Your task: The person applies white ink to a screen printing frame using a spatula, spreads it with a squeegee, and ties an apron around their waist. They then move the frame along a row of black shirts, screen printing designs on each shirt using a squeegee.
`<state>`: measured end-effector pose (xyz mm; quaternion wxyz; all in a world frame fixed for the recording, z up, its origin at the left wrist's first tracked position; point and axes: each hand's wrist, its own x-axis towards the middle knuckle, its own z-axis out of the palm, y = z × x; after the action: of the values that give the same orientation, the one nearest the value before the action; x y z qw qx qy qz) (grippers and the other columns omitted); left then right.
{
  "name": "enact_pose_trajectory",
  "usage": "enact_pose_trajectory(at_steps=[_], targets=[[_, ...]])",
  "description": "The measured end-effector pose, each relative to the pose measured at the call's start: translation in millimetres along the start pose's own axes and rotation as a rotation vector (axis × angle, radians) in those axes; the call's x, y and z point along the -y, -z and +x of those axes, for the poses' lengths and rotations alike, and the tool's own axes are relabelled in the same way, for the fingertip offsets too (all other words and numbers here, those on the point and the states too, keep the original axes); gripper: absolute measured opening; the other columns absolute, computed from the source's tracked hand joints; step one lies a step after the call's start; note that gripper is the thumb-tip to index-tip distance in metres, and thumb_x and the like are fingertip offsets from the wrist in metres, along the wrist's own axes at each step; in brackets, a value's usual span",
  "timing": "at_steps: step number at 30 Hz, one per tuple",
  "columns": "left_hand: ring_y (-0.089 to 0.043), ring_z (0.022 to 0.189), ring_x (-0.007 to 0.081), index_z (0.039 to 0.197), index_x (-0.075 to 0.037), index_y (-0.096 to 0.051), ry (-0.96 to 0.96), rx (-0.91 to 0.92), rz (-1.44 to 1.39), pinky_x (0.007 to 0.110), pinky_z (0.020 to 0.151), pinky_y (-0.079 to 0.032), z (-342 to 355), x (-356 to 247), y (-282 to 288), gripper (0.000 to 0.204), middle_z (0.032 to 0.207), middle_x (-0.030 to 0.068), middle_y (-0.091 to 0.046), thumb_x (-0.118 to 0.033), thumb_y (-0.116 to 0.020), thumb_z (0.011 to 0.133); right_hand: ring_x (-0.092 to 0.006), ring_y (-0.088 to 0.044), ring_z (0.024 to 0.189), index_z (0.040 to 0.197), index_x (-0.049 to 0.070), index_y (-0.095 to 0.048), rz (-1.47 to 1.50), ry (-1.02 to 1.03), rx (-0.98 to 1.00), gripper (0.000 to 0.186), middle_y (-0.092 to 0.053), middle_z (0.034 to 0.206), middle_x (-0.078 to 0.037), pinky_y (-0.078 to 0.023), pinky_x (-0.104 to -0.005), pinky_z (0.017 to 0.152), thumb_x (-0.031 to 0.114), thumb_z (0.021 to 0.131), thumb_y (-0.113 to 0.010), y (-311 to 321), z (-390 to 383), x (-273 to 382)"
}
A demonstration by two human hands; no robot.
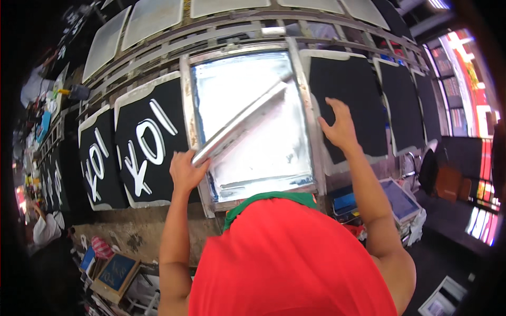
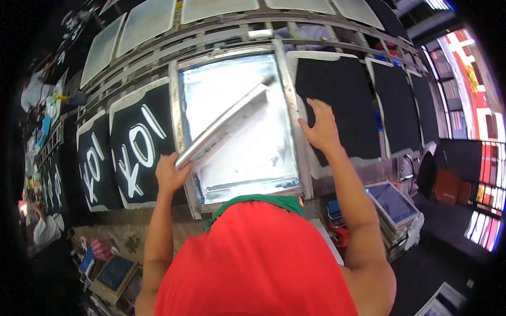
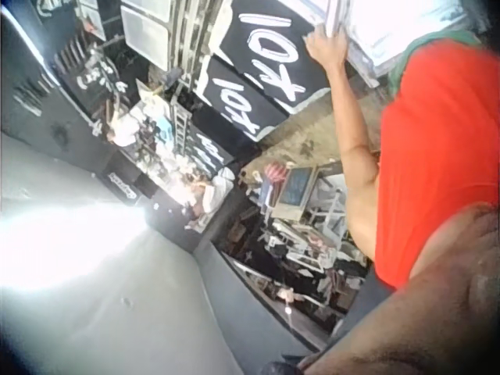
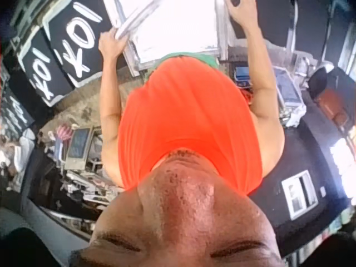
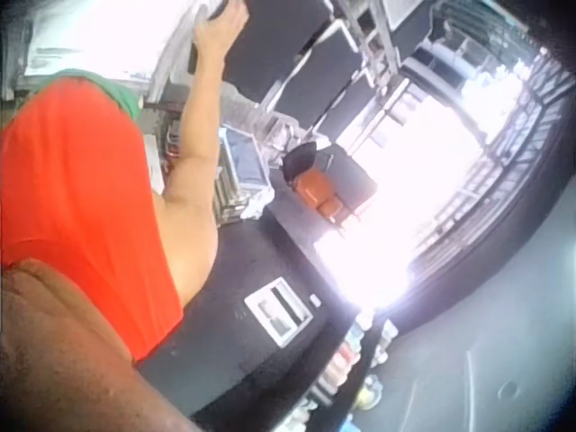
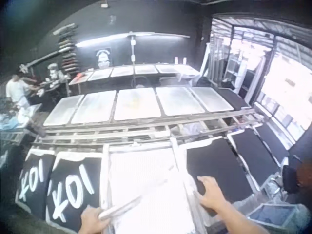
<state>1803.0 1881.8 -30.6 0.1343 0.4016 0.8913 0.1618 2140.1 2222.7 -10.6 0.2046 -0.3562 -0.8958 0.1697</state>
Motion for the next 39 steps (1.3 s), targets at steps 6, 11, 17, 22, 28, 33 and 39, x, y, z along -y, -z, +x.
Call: enact_pose_trajectory(at_steps=[6,11,17,22,28,33,39], targets=[[-0.066,0.094,0.0289,0.104,-0.013,-0.07,-0.515,-0.111,0.121,0.056,0.111,-0.041,95.1,-11.6,27.0,0.038,0.096,0.0057,-0.07,-0.021,-0.084,0.07,-0.0359,-0.059,0.126,0.134,0.006,-0.061,-0.236,0.347,0.525,0.062,-0.064,0.134,-0.016,-0.045,-0.0449,0.109,0.014,0.075,-0.075,-40.6,110.9,42.1],[-0.069,0.095,0.0278,0.115,-0.015,-0.069,-0.475,-0.042,0.282,0.047,0.092,-0.05,222.0,-16.2,2.5,0.039,0.102,0.007,-0.069,-0.011,-0.076,0.077,-0.0379,-0.07,0.102,0.105,0.006,-0.073,-0.179,0.121,0.638,0.032,-0.071,0.117,-0.018,-0.056,-0.0468,0.089,0.008,0.074,-0.067,-91.7,186.9,17.2],[-0.069,0.1,0.0331,0.117,-0.014,-0.072,-0.332,0.012,0.413,0.049,0.103,-0.047,335.5,-24.0,-20.3,0.04,0.106,0.0116,-0.074,-0.012,-0.069,0.078,-0.0339,-0.067,0.112,0.114,0.01,-0.073,-0.334,0.127,0.389,0.038,-0.07,0.12,-0.012,-0.049,-0.0501,0.097,0.012,0.077,-0.065,-147.7,263.5,-1.9],[-0.067,0.111,0.0331,0.111,-0.016,-0.077,-0.307,0.066,0.456,0.055,0.12,-0.032,266.5,-17.4,-28.5,0.035,0.11,0.0124,-0.075,-0.018,-0.067,0.078,-0.0308,-0.064,0.117,0.116,0.013,-0.073,-0.376,-0.016,0.575,0.04,-0.071,0.12,-0.007,-0.038,-0.0589,0.107,0.014,0.076,-0.066,-133.1,206.1,2.4],[-0.063,0.111,0.0266,0.111,-0.018,-0.072,-0.262,0.285,0.327,0.059,0.12,-0.029,-4.1,-7.6,-41.1,0.049,0.106,0.0051,-0.07,-0.023,-0.08,0.062,-0.031,-0.065,0.112,0.114,0.015,-0.074,-0.367,-0.01,0.782,0.044,-0.073,0.112,-0.008,-0.027,-0.0643,0.111,0.022,0.071,-0.074,-59.4,-45.9,50.3],[-0.063,0.112,0.0281,0.102,-0.016,-0.074,-0.228,0.407,0.165,0.061,0.121,-0.025,-48.7,-3.0,-28.7,0.035,0.104,0.0075,-0.07,-0.013,-0.074,0.067,-0.0296,-0.067,0.113,0.114,0.015,-0.075,-0.171,-0.105,0.95,0.046,-0.074,0.113,-0.009,-0.021,-0.0654,0.117,0.018,0.068,-0.073,-32.9,-84.0,54.9],[-0.065,0.107,0.0345,0.11,-0.016,-0.071,-0.373,-0.005,0.315,0.058,0.119,-0.031,198.6,-12.0,-16.9,0.035,0.103,0.011,-0.072,-0.011,-0.072,0.075,-0.0313,-0.071,0.104,0.113,0.018,-0.077,-0.326,0.062,0.548,0.043,-0.076,0.105,-0.014,-0.034,-0.0584,0.107,0.019,0.071,-0.068,-88.6,155.9,13.3]])
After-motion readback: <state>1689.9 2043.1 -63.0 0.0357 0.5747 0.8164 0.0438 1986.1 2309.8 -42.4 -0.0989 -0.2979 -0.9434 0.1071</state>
